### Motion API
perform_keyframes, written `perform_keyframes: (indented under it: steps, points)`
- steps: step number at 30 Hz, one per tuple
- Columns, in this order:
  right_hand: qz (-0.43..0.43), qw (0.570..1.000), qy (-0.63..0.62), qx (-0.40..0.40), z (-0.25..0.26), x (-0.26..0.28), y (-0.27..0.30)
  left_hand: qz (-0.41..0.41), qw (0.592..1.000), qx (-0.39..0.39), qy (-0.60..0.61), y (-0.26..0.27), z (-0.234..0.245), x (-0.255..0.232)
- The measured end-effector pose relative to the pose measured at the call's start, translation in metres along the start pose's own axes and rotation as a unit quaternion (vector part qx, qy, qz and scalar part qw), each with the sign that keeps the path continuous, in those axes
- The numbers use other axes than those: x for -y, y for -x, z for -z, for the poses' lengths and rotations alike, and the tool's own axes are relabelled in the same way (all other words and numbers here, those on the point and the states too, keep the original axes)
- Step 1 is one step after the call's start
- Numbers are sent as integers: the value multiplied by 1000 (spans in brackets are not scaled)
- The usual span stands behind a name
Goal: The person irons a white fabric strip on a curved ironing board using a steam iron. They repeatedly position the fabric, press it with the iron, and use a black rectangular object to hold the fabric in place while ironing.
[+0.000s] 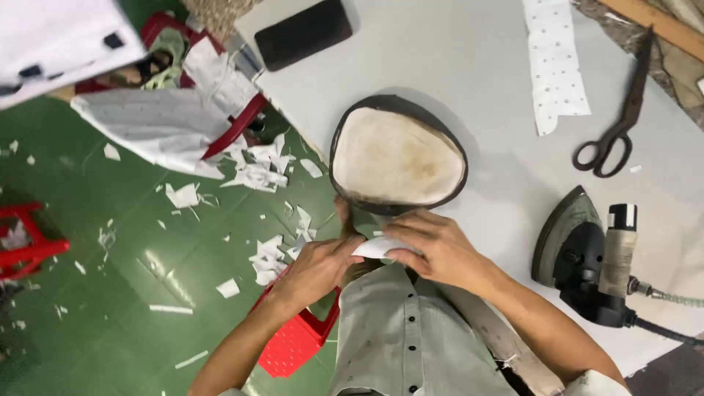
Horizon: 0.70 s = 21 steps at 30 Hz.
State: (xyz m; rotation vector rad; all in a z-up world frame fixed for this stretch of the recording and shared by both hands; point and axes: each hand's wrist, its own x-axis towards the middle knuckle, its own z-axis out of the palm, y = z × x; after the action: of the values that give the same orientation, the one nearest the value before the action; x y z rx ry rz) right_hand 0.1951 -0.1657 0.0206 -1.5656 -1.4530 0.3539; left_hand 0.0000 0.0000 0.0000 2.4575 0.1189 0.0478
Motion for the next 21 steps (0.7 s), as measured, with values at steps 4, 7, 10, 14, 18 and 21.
perform_keyframes:
  steps: [4, 7, 10, 14, 18, 21]
  points:
    - [37, 997, -23, 63, -24, 8, 14, 37, 999, 17, -11, 11, -1, -27]
    - [11, 998, 4, 64, -26, -1, 33, 44, 998, 44, 27, 7, -10, -32]
    - [-12, 998, 21, 53, -22, -5, 54, 31, 998, 32, 37, 2, -32, -33]
    - [-57, 997, 40, 31, -13, -8, 78, 55, 991, 63, 105, -9, -54, -42]
    - [-97, 994, 36, 22, -12, -15, 106, 60, 985, 87, 136, -14, -64, -60]
    - [-119, 993, 21, 13, -12, -20, 125, 56, 987, 85, 124, -17, -66, -80]
